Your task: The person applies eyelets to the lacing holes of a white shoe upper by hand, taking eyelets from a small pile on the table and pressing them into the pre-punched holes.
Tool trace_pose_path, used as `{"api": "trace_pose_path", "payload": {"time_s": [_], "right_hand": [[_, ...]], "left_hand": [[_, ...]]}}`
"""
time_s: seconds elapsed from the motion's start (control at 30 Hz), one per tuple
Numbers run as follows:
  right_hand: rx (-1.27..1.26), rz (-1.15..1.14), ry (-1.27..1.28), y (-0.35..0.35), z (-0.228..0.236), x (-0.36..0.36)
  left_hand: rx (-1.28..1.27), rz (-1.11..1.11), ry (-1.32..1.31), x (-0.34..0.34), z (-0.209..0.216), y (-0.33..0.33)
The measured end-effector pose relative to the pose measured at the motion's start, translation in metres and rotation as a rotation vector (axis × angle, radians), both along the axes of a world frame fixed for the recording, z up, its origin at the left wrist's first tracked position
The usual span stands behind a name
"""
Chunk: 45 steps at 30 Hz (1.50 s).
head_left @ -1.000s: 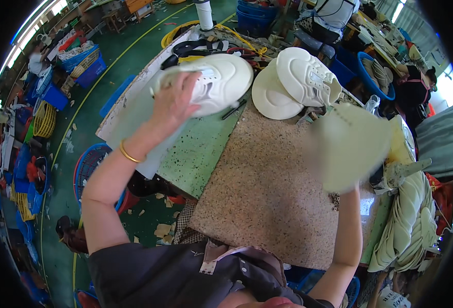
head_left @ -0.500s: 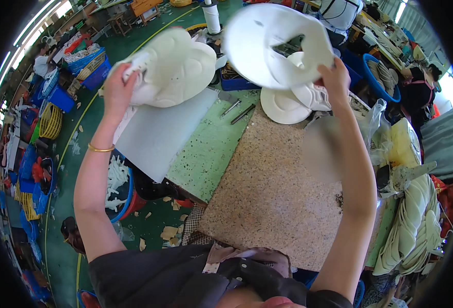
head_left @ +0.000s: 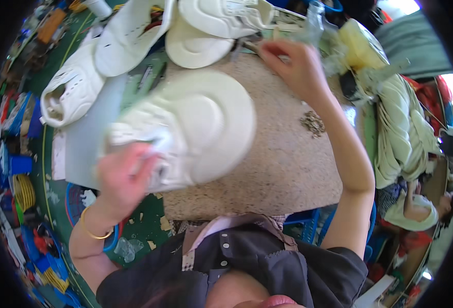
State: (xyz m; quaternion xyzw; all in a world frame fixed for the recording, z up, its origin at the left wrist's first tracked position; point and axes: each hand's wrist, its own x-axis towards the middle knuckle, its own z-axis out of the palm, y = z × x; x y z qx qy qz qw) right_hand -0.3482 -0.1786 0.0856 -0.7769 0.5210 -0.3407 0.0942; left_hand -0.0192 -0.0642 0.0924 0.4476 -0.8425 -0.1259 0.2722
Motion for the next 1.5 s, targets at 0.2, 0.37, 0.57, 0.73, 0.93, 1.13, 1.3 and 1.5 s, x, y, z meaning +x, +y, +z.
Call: {"api": "trace_pose_path", "payload": {"time_s": [0.2, 0.37, 0.57, 0.73, 0.93, 1.13, 1.3, 1.5], "right_hand": [[0.275, -0.375, -0.099, 0.151, -0.065, -0.106], [0.025, -0.388, 0.171, 0.165, -0.095, -0.102], [0.044, -0.406, 0.277, 0.179, -0.093, -0.099], [0.41, -0.181, -0.53, 0.19, -0.07, -0.039], [0.335, 0.098, -0.639, 0.184, -0.083, 0.014], [0.305, 0.063, -0.466, 0.185, -0.081, 0.02], [0.192, 0.034, -0.349, 0.178, -0.076, -0.025], [-0.088, -0.284, 0.375, 0.127, -0.088, -0.093]], "left_hand": [[0.47, -0.434, -0.177, -0.091, -0.039, -0.011], [0.607, -0.472, -0.154, -0.107, -0.048, -0.006], [0.807, -0.385, 0.022, -0.118, -0.051, -0.002], [0.925, -0.363, -0.042, -0.118, -0.048, -0.005], [0.907, -0.364, 0.064, -0.113, -0.053, -0.001], [0.84, -0.392, 0.089, -0.115, -0.049, -0.003], [0.709, -0.323, 0.173, -0.109, -0.053, 0.004], [0.56, -0.556, -0.052, -0.123, -0.047, -0.008]]}}
